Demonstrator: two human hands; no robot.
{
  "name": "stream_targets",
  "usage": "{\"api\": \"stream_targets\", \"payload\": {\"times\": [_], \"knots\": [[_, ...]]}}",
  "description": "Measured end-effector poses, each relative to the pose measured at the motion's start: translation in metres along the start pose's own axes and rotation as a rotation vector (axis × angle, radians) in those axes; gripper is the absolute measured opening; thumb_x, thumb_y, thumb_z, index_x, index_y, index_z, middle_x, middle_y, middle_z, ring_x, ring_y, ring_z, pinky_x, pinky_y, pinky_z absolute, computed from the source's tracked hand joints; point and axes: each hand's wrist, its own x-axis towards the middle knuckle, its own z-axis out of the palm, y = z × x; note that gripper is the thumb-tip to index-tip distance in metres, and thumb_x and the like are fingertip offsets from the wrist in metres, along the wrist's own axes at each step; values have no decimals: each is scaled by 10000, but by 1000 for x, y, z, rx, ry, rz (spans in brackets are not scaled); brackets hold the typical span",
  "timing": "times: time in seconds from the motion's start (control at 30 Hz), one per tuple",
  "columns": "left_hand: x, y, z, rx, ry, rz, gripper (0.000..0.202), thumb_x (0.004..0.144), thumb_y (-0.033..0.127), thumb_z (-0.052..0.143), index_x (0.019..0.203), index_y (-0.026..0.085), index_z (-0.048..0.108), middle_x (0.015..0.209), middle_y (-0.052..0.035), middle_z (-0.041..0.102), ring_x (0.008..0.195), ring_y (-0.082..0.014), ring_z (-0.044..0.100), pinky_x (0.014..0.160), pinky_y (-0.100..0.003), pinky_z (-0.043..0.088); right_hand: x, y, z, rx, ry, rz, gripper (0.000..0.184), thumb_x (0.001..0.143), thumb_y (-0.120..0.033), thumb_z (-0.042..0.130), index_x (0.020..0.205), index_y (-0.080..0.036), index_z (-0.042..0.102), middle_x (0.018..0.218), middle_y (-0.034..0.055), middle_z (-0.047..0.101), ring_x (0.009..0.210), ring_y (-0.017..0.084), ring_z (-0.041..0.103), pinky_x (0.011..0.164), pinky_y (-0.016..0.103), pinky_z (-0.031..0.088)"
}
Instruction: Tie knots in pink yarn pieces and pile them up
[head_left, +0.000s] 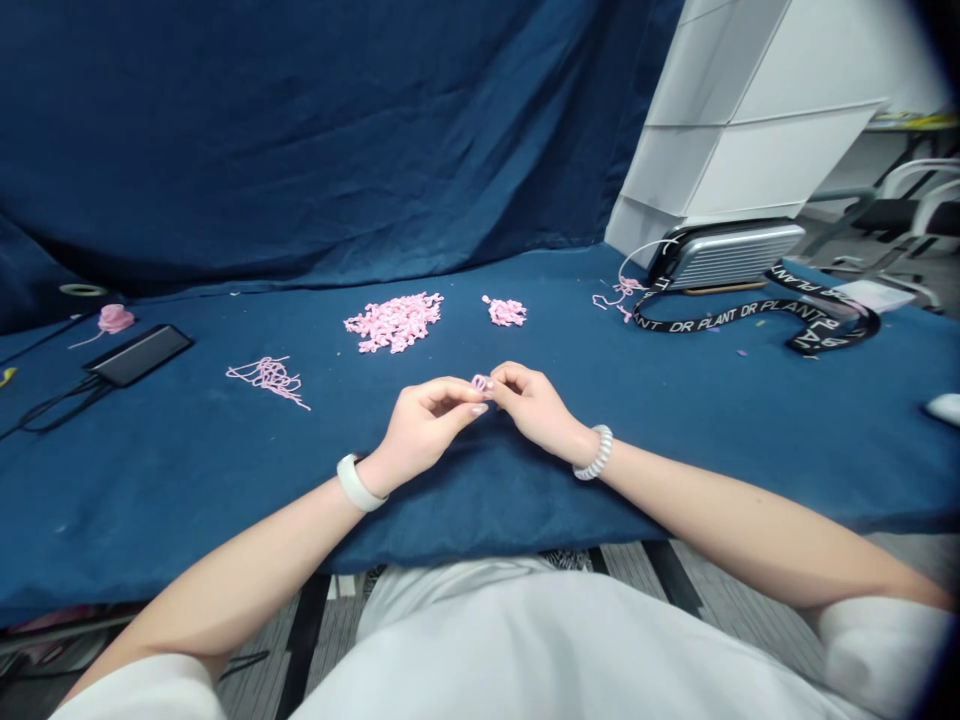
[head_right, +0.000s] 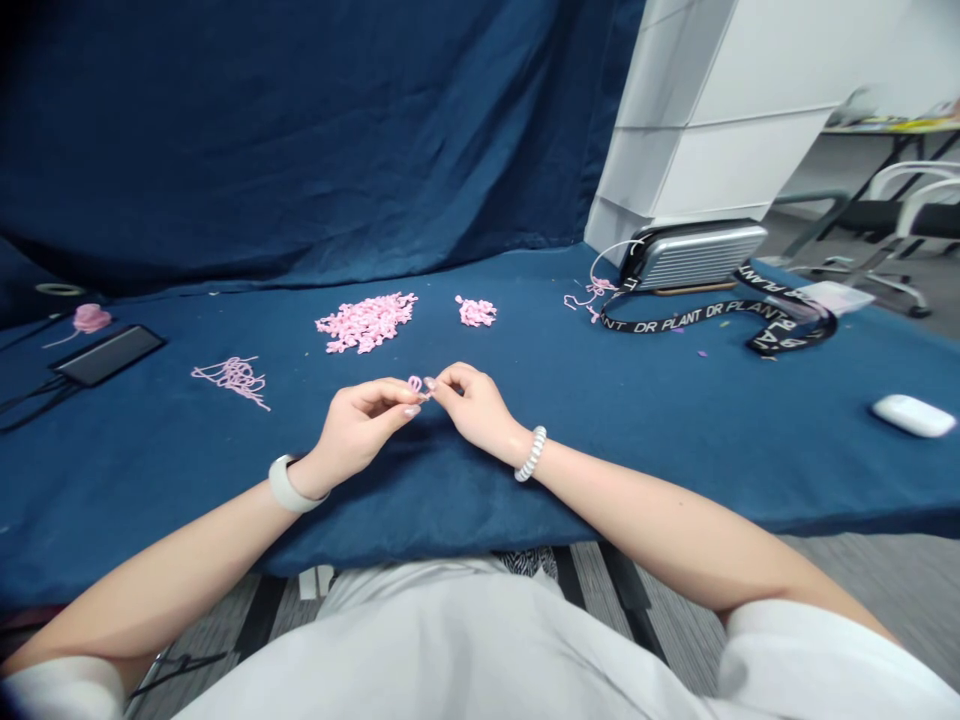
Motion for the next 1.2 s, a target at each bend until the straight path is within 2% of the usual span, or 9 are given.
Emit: {"api": "stream_targets", "payload": {"times": [0.13,0.27,0.4,0.57,0.67,0.77,0.93,1.1,1.2], "knots": [[0,1,0,42,109,37,122,739,273,667,770,156,685,851,-56,674,827,-154,609,803,-268,465,-3,-4,0,16,27,-42,429,780,-489,486,683,-72,519,751,12,504,676,-14,414,666,118,337],[4,-3,-1,-110,138,-88,150,717,288,691,766,147,672,719,-22,643,627,-93,538,625,-222,436,-6,-9,-1,9,121,-108,388,795,-442,490,679,-75,537,786,19,509,695,-17,431,679,122,348],[8,-3,1,-335,34,-268,186,671,285,729,729,125,654,638,-4,586,523,-54,441,496,-194,340,-8,-10,-1,-8,217,-209,326,791,-395,517,687,-90,568,813,23,519,746,-8,460,708,130,370],[9,0,1,-466,-118,-484,221,646,294,745,725,112,647,644,2,541,498,-31,385,457,-177,281,-12,-8,-1,-83,207,-350,290,813,-354,492,702,-105,589,812,33,538,809,11,488,791,152,401],[9,-2,-1,-429,-212,-564,236,652,309,739,722,106,641,592,14,494,489,-30,371,461,-173,277,-13,-7,-2,-128,140,-395,256,821,-313,480,717,-116,607,834,28,540,813,2,494,797,145,406],[9,-5,-4,-244,-244,-558,242,638,312,744,708,105,639,554,11,508,486,-48,413,468,-186,309,-13,-7,-3,-162,39,-408,246,813,-308,490,724,-121,623,841,26,534,799,-4,489,774,137,403],[9,-8,-5,-150,-262,-508,225,637,296,738,703,111,628,591,-10,575,503,-65,465,481,-194,348,-11,-10,-5,-122,-77,-315,303,779,-387,533,707,-108,628,813,29,539,760,-5,475,734,135,392],[8,-9,-4,-248,-249,-463,201,679,275,705,708,116,586,654,-14,601,507,-57,487,484,-183,367,-5,-12,-8,140,-211,-16,446,699,-513,584,875,-107,525,770,3,537,640,-23,472,615,107,414],[8,-8,-4,-256,-228,-411,218,700,298,692,713,122,563,643,-4,597,489,-55,491,472,-180,379,-1,-11,-11,217,-308,133,536,740,-627,450,842,-102,478,697,-5,512,562,-27,456,563,111,419]]}}
